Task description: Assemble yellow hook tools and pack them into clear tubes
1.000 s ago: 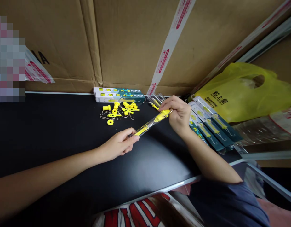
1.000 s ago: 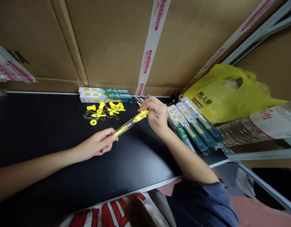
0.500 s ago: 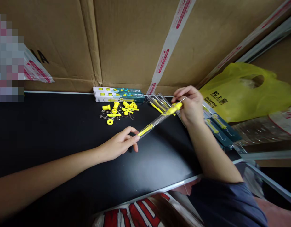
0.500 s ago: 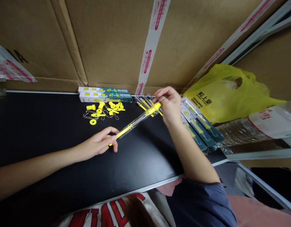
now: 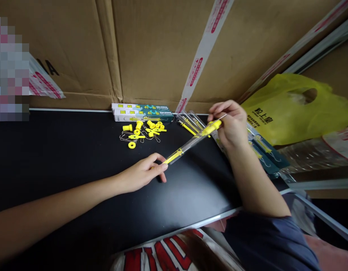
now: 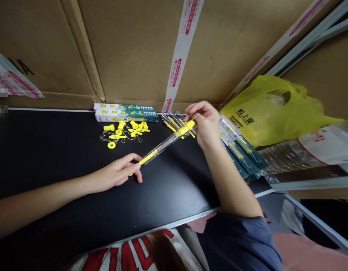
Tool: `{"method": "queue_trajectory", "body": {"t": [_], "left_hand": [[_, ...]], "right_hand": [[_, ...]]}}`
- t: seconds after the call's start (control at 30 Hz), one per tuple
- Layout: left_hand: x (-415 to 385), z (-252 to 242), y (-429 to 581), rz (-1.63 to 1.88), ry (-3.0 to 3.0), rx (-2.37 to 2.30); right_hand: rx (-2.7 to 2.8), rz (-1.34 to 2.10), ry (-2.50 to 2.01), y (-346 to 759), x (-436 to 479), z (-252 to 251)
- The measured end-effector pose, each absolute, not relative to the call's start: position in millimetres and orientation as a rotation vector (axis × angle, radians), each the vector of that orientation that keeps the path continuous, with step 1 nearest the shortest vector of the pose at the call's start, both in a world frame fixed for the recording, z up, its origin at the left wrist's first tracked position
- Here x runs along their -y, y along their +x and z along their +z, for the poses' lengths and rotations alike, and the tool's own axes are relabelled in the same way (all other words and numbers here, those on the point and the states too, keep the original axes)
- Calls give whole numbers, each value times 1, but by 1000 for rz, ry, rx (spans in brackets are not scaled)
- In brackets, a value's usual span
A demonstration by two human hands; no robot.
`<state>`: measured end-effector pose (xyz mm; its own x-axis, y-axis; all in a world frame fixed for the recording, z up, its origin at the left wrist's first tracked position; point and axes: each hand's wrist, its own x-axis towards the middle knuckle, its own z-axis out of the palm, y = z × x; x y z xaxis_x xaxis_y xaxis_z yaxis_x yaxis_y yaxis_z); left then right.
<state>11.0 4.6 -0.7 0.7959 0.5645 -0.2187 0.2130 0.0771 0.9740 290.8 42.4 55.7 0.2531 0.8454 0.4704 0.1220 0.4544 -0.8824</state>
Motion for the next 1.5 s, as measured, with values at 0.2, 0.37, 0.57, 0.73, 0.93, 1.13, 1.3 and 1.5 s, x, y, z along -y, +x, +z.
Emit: {"method": "queue_trajectory", "body": {"t": [0.2, 0.37, 0.57, 0.73, 0.93, 1.13, 1.3, 1.5], "left_hand": [[-4, 0, 14, 328, 1415, -625], [-4, 4, 14, 366, 1351, -647], [-4, 3, 12, 407, 1290, -682], [-4, -3, 13, 476, 1263, -700], [-4, -6, 14, 503, 1274, -673], [0, -7, 14, 525, 1346, -674], [0, -6, 9, 655, 1571, -755], [-1, -3, 7, 668, 1751, -805]], "right_hand": [[1261, 597, -1145, 280, -41, 49], [1528, 383, -1230, 251, -20, 44], [1528, 466, -1240, 248, -17, 44], [1871, 78, -1205, 228, 1, 40], [2493, -336, -1032, 214, 15, 40], [2251, -331, -1029, 217, 8, 34], [1831, -158, -1011, 226, 3, 41], [1548, 144, -1113, 243, -5, 53]]}}
